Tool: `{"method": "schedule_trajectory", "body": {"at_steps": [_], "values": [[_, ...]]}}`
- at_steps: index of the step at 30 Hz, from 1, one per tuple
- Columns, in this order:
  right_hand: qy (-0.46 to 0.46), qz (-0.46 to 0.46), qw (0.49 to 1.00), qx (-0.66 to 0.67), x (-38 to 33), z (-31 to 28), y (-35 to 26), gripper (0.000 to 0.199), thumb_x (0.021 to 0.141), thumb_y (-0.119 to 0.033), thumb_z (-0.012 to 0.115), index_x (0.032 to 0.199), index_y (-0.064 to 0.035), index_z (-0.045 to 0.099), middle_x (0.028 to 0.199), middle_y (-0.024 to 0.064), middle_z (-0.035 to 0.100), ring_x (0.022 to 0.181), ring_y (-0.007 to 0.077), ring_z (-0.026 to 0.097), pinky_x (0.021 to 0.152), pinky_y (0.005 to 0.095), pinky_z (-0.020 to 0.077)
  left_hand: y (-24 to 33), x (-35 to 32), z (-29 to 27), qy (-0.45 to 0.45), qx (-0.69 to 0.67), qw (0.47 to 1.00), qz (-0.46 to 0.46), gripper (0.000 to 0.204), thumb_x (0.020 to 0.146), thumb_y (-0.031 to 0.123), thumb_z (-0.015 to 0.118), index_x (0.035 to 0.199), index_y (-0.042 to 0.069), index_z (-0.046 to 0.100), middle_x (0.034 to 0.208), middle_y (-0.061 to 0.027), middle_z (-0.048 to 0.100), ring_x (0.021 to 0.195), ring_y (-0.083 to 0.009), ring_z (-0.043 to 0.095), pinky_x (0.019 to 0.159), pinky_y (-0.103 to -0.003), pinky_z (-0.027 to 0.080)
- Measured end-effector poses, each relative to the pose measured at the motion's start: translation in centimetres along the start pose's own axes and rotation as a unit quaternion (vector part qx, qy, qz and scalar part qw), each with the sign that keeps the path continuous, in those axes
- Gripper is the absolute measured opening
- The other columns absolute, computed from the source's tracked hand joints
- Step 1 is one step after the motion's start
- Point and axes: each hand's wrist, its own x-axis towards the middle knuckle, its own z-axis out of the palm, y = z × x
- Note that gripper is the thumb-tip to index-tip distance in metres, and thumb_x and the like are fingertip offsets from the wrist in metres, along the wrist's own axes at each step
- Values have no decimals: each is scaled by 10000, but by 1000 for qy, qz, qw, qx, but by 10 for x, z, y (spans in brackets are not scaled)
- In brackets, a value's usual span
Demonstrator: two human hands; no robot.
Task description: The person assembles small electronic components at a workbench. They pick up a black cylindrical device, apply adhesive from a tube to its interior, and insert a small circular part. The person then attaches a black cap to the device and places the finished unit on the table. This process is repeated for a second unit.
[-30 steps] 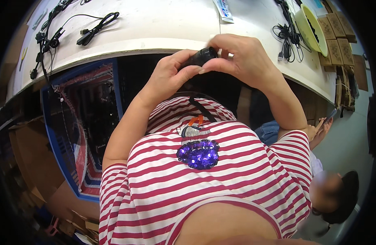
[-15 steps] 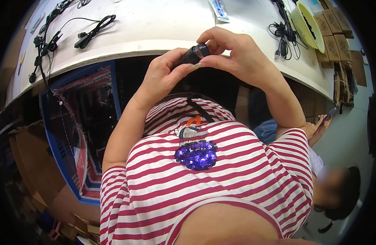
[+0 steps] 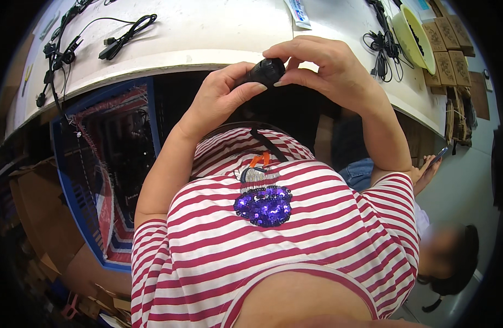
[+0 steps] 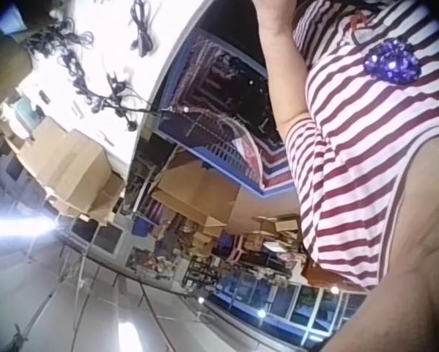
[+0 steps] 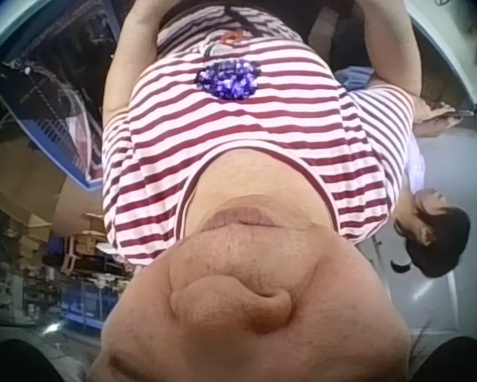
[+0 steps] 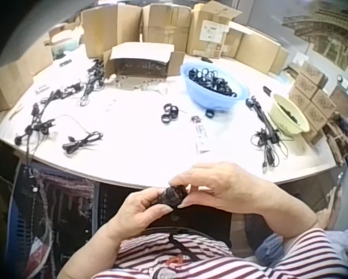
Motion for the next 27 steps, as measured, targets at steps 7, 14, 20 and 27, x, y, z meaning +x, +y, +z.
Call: {"method": "schedule_trajectory", "body": {"at_steps": [7,14,20,27], "values": [[-51,98,994,-10,0,3,-4,316,756,-118,671,1044,-23,580,911,103,631,729,163,634,676,270,504,5,-2,0,-12,-59,997,-48,248,825,217,597,981,25,597,753,-14,550,683,-82,486,626,-221,400],[-31,-41,995,89,-4,1,7,348,713,-62,653,1056,-66,590,917,116,619,839,289,592,723,338,482,9,5,-4,-63,56,995,-47,401,791,143,542,1154,-26,523,996,-99,600,913,-153,546,812,-275,415],[-50,39,998,-18,-4,4,1,230,713,-229,639,814,-26,599,745,145,612,762,335,591,677,408,459,-9,-1,0,-4,-15,996,-88,348,833,293,558,983,-21,542,652,45,418,553,-33,342,487,-190,233],[-21,-18,998,51,-14,1,4,223,728,-232,626,808,-26,603,755,143,621,741,317,595,655,409,455,-10,4,4,-39,-14,998,-50,435,827,431,568,922,8,538,613,65,358,502,-16,281,458,-190,167]]}}
